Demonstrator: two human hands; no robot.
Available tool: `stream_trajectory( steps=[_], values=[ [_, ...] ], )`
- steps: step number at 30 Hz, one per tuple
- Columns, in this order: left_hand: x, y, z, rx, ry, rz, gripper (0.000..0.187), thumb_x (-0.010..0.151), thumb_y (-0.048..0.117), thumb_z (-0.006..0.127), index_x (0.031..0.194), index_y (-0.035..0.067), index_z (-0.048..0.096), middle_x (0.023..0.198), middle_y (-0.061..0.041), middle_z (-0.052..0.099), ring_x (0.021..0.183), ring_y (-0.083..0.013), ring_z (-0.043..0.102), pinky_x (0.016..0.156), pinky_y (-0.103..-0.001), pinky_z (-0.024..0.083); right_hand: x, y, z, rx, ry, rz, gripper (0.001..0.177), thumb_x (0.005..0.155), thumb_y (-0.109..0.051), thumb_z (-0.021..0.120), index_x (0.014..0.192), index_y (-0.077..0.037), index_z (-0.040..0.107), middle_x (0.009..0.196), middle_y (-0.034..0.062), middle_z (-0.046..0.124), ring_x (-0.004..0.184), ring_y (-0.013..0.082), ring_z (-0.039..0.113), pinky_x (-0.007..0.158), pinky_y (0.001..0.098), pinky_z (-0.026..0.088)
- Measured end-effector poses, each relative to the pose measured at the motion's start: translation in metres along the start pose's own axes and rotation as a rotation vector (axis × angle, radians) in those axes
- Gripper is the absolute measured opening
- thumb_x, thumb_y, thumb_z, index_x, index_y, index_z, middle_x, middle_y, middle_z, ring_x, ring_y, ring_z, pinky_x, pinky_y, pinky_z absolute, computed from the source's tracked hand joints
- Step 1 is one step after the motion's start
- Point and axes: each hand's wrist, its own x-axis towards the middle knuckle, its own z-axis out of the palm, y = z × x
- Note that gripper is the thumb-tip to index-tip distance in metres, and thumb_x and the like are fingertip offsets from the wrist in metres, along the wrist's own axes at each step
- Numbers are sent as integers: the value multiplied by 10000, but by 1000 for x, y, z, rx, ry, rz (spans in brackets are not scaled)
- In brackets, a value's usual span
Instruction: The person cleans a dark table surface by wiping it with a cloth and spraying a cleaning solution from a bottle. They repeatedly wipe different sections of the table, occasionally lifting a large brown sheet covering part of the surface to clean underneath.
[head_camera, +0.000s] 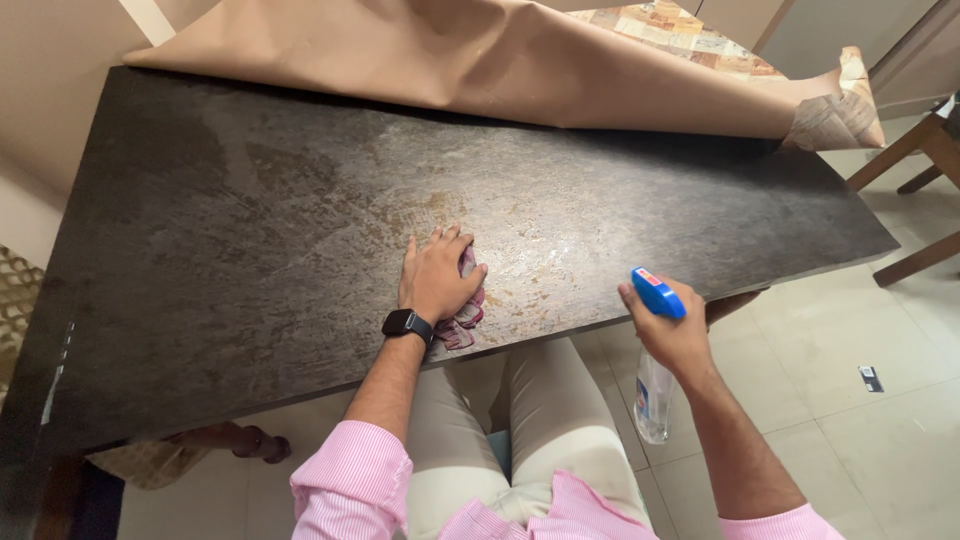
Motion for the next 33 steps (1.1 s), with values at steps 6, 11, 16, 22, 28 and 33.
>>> stream_trajectory(
  steps=[6, 11, 16, 22, 28, 33],
  values=[
    [-1, 1, -1, -2, 8, 4, 589, 858, 455, 660, 1366, 158, 629, 1530, -110, 510, 1450, -312, 420, 1228, -593, 174, -3, -16, 12, -28, -102, -103, 359, 929, -249, 723, 696, 5, 623, 549, 98, 579, 495, 169, 488, 507, 375, 416],
    [-1, 2, -1, 0, 5, 5, 591, 857, 455, 661, 1368, 159, 629, 1528, -109, 510, 1449, -311, 421, 1229, -595, 169, -8, -38, 22, 14, -132, -161, 324, 912, -238, 728, 717, 4, 632, 562, 93, 585, 510, 150, 485, 511, 362, 418],
    [-1, 1, -1, -6, 2, 1, 592, 856, 457, 657, 1366, 158, 628, 1534, -107, 505, 1449, -307, 422, 1226, -594, 172, -11, -53, 30, 61, -181, -148, 294, 892, -232, 742, 725, -9, 648, 551, 83, 577, 511, 129, 473, 493, 363, 406],
    [0, 0, 0, -8, 10, 4, 593, 857, 455, 657, 1368, 157, 626, 1530, -111, 507, 1444, -311, 422, 1224, -594, 172, -13, -47, 31, 16, -236, -117, 321, 915, -210, 735, 711, 14, 630, 530, 92, 548, 508, 145, 437, 501, 371, 397],
    [-1, 1, -1, -2, 7, 4, 585, 860, 456, 660, 1364, 160, 629, 1531, -108, 509, 1453, -304, 421, 1230, -596, 170, -16, -40, 30, 61, -148, -149, 279, 892, -220, 729, 743, 0, 642, 575, 94, 590, 524, 138, 481, 514, 363, 425],
    [-1, 1, -1, -2, -1, -2, 584, 859, 456, 661, 1364, 165, 628, 1531, -106, 508, 1452, -302, 419, 1230, -593, 166, -21, -24, 25, -22, -174, -119, 279, 913, -219, 725, 768, 6, 646, 586, 114, 586, 529, 182, 479, 549, 366, 440]
  ],
)
